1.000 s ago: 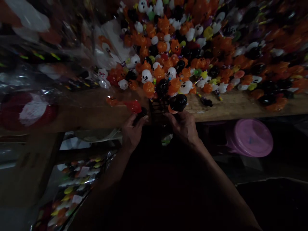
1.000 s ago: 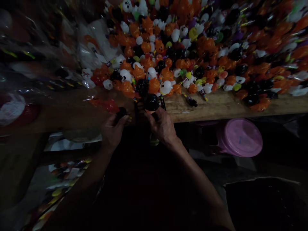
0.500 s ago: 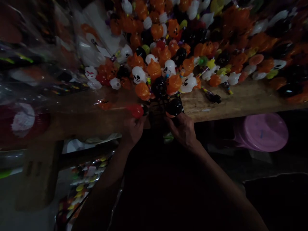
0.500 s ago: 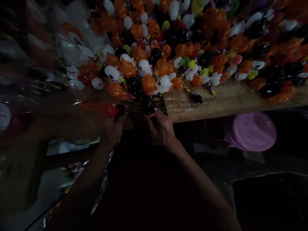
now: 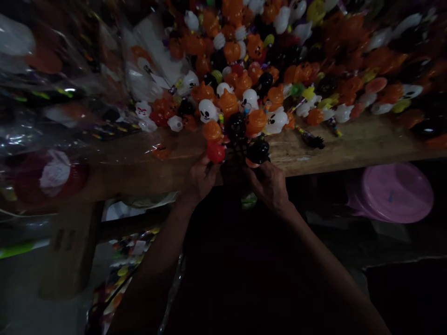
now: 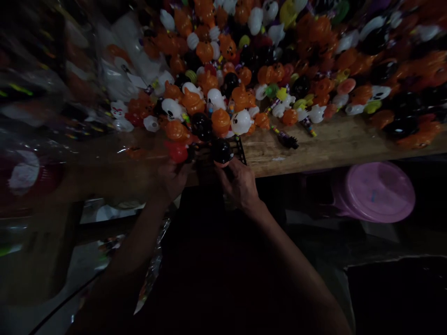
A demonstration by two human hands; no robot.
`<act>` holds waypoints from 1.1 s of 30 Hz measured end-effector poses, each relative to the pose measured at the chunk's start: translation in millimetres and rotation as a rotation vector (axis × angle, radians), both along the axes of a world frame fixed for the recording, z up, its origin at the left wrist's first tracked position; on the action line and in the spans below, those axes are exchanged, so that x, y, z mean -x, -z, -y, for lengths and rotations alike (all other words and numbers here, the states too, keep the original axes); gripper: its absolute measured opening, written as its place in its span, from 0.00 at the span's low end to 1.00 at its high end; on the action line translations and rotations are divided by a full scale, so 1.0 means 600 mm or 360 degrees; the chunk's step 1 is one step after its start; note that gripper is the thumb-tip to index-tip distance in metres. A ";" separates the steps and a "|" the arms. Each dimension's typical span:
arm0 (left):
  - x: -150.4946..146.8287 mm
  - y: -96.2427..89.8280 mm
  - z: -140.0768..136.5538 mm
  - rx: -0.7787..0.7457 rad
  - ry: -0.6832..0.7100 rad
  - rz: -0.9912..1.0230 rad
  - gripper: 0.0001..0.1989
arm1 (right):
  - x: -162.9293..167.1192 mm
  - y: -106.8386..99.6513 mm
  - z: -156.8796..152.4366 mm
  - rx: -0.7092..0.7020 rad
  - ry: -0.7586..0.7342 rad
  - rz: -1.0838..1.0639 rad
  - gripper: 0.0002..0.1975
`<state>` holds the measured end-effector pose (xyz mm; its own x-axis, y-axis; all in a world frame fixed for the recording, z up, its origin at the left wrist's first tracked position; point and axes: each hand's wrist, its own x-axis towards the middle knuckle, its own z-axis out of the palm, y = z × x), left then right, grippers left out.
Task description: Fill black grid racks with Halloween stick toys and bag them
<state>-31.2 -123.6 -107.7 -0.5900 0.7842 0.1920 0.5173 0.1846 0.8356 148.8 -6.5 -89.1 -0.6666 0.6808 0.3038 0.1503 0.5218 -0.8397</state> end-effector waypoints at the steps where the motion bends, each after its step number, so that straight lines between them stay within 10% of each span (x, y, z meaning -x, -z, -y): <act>1: 0.001 -0.001 -0.003 -0.0003 0.0023 0.0009 0.18 | 0.000 0.000 0.000 0.0008 0.0010 0.0010 0.07; 16: 0.008 -0.005 -0.022 -0.0296 0.0142 0.0407 0.14 | 0.002 0.011 0.002 -0.0149 0.0073 0.0042 0.08; 33: 0.009 -0.005 0.002 0.0180 0.0048 -0.0451 0.12 | -0.006 0.010 -0.003 -0.0393 0.0077 -0.0111 0.05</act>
<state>-36.4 -124.6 -104.9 -0.5017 0.8262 0.2562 0.7336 0.2494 0.6322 152.4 -4.9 -95.3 -0.6066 0.6109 0.5088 0.1262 0.7058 -0.6970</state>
